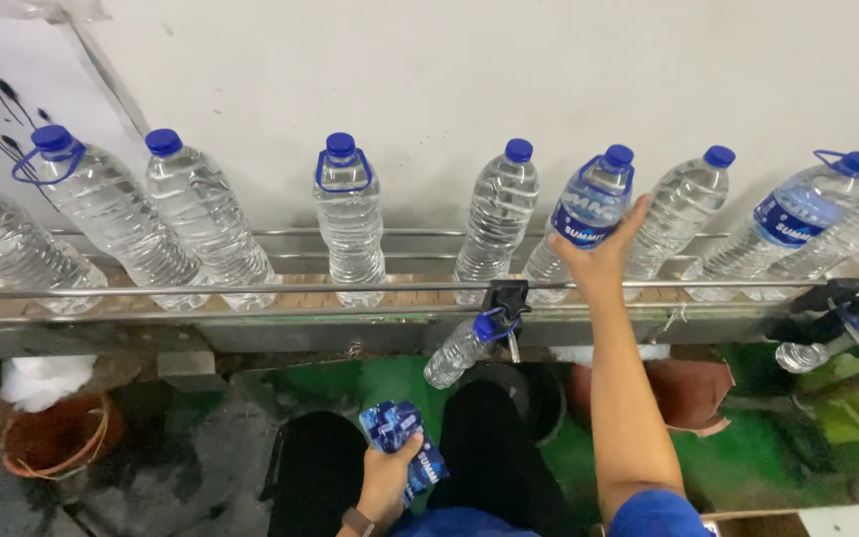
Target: The person sits on the floor and applies blue labels to a row of clear plastic water bottles arranged on a metal rack. They pick up each bottle, wrap the label around it, and place it back in line.
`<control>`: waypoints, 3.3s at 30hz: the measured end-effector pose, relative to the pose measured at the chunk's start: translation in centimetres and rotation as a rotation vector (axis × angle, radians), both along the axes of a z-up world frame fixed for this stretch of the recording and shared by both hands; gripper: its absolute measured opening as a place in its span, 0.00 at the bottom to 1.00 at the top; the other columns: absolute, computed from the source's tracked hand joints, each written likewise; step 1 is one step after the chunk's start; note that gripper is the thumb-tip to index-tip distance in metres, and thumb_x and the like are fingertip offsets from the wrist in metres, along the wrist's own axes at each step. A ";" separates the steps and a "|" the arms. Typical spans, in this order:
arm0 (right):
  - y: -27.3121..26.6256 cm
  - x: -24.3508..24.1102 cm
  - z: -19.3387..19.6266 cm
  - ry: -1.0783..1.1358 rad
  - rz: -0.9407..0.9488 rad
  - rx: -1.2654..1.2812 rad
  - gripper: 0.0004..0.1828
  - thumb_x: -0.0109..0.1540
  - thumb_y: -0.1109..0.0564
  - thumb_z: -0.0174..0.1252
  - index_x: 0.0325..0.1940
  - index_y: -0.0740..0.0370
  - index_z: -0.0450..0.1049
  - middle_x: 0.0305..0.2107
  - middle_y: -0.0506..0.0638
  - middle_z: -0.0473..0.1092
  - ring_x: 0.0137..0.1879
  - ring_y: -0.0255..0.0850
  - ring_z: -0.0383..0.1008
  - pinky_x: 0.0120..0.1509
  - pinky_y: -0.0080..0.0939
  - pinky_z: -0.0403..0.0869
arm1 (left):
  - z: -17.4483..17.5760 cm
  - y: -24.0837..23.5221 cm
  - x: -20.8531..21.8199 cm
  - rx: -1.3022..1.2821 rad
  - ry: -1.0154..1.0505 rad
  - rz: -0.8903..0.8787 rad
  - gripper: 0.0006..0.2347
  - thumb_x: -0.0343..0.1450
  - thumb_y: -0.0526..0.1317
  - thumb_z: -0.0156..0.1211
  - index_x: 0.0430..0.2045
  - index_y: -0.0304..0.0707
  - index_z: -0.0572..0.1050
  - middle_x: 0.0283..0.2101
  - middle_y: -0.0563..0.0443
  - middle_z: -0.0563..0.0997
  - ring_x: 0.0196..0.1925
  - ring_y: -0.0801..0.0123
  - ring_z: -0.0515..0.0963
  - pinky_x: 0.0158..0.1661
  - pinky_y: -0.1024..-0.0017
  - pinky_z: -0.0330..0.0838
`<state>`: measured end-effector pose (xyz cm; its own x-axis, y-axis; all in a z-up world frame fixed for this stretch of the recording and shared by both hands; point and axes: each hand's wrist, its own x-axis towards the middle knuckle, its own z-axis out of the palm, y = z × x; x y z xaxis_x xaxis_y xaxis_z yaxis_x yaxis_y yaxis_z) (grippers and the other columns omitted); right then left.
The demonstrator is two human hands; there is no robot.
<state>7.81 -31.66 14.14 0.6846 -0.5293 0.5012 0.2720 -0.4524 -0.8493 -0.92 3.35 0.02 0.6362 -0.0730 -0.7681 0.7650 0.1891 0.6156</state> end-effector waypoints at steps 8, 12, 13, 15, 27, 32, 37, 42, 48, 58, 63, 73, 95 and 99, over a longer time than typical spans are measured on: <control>19.3 -8.5 -16.6 0.330 0.457 -0.173 0.25 0.58 0.48 0.67 0.54 0.61 0.72 0.47 0.52 0.71 0.52 0.42 0.72 0.58 0.41 0.70 | -3.4 0.4 0.0 -0.199 -0.165 0.301 0.15 0.67 0.31 0.67 0.48 0.28 0.78 0.44 0.34 0.84 0.44 0.49 0.83 0.49 0.56 0.77; 19.4 -8.0 -13.7 0.645 0.885 0.165 0.05 0.60 0.55 0.69 0.34 0.58 0.81 0.36 0.43 0.77 0.44 0.30 0.74 0.52 0.33 0.73 | 0.5 1.2 -0.2 -0.247 -0.087 0.304 0.17 0.74 0.38 0.57 0.56 0.29 0.75 0.50 0.33 0.83 0.50 0.46 0.82 0.52 0.54 0.77; 18.9 -7.6 -10.7 0.644 0.885 0.165 0.05 0.60 0.55 0.69 0.34 0.58 0.81 0.36 0.43 0.77 0.44 0.30 0.74 0.52 0.33 0.73 | -0.8 1.1 -0.1 -0.247 -0.089 0.304 0.17 0.74 0.38 0.57 0.56 0.29 0.75 0.50 0.33 0.83 0.50 0.46 0.82 0.52 0.54 0.77; 17.8 -7.0 -4.7 0.471 1.462 0.059 0.13 0.66 0.54 0.62 0.53 0.59 0.77 0.46 0.50 0.73 0.53 0.40 0.75 0.62 0.41 0.75 | -3.4 1.1 -0.2 -0.214 -0.206 0.127 0.13 0.66 0.39 0.70 0.40 0.33 0.80 0.38 0.40 0.85 0.39 0.54 0.83 0.44 0.61 0.75; 9.9 7.4 13.5 0.073 0.119 -0.940 0.31 0.53 0.39 0.75 0.55 0.50 0.75 0.58 0.53 0.59 0.62 0.53 0.56 0.63 0.58 0.56 | -4.7 0.7 0.0 -0.186 -0.185 -0.055 0.10 0.70 0.34 0.66 0.41 0.27 0.77 0.31 0.35 0.83 0.32 0.52 0.84 0.39 0.58 0.80; 8.3 5.6 10.3 0.103 0.225 -0.584 0.43 0.53 0.43 0.75 0.67 0.54 0.65 0.68 0.53 0.52 0.76 0.51 0.53 0.74 0.62 0.57 | -2.1 1.9 0.2 -0.005 -0.056 -0.126 0.26 0.68 0.42 0.67 0.62 0.40 0.70 0.60 0.41 0.80 0.64 0.51 0.77 0.65 0.53 0.67; 7.0 5.1 7.7 0.143 0.203 -0.103 0.62 0.51 0.46 0.75 0.77 0.49 0.40 0.64 0.60 0.55 0.66 0.49 0.65 0.68 0.49 0.70 | -2.6 1.9 0.6 0.010 -0.002 -0.075 0.26 0.68 0.42 0.67 0.62 0.39 0.70 0.58 0.41 0.81 0.62 0.52 0.78 0.64 0.57 0.68; 7.3 4.0 4.8 -0.049 0.014 0.015 0.65 0.52 0.48 0.77 0.77 0.49 0.36 0.66 0.66 0.57 0.67 0.52 0.69 0.68 0.53 0.71 | -2.4 1.9 0.8 0.004 0.002 -0.116 0.25 0.69 0.41 0.66 0.63 0.42 0.69 0.61 0.42 0.79 0.65 0.52 0.75 0.68 0.53 0.64; 6.3 1.6 2.5 0.077 -0.023 0.096 0.72 0.49 0.44 0.77 0.78 0.47 0.28 0.68 0.70 0.57 0.70 0.58 0.68 0.71 0.61 0.69 | -3.8 2.7 1.6 0.035 -0.005 -0.123 0.28 0.66 0.39 0.71 0.63 0.41 0.70 0.60 0.43 0.81 0.63 0.52 0.77 0.66 0.53 0.66; 23.4 -8.6 -13.8 0.634 0.712 -0.138 0.52 0.61 0.45 0.66 0.79 0.60 0.42 0.67 0.61 0.61 0.75 0.47 0.61 0.76 0.50 0.59 | -6.5 3.1 1.3 -0.371 -0.187 0.242 0.17 0.64 0.32 0.70 0.47 0.24 0.80 0.40 0.31 0.85 0.41 0.46 0.84 0.46 0.54 0.77; 21.1 -7.4 -11.0 0.648 1.090 0.309 0.10 0.58 0.53 0.71 0.40 0.57 0.84 0.37 0.45 0.77 0.46 0.35 0.77 0.58 0.36 0.73 | -2.8 4.0 1.6 -0.256 -0.013 0.172 0.17 0.72 0.38 0.61 0.52 0.26 0.77 0.46 0.30 0.83 0.48 0.43 0.83 0.52 0.55 0.73; 12.6 5.5 11.8 -0.093 0.014 -0.714 0.09 0.63 0.54 0.68 0.38 0.62 0.80 0.46 0.51 0.75 0.56 0.51 0.70 0.58 0.51 0.68 | -2.7 4.5 1.4 -0.435 0.003 0.059 0.08 0.75 0.28 0.48 0.46 0.26 0.72 0.39 0.33 0.77 0.38 0.50 0.78 0.48 0.54 0.76; 9.1 4.1 5.9 0.013 -0.040 -0.126 0.72 0.59 0.49 0.78 0.80 0.43 0.22 0.79 0.59 0.20 0.85 0.61 0.30 0.83 0.66 0.46 | -2.9 5.8 2.1 0.016 0.048 -0.078 0.23 0.71 0.39 0.64 0.63 0.39 0.69 0.61 0.39 0.78 0.64 0.49 0.76 0.66 0.52 0.66; 8.4 3.3 6.7 0.178 -0.058 -0.192 0.75 0.56 0.51 0.80 0.79 0.45 0.19 0.79 0.60 0.24 0.86 0.54 0.31 0.83 0.60 0.45 | -4.5 5.9 2.0 -0.011 -0.032 -0.029 0.19 0.70 0.37 0.65 0.56 0.35 0.74 0.53 0.39 0.83 0.56 0.49 0.80 0.60 0.54 0.71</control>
<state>11.12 -23.30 20.80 0.7424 -0.4767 0.4707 0.0951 -0.6205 -0.7784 1.10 9.28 -4.44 0.6576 -0.0997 -0.7467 0.7504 0.1742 0.6376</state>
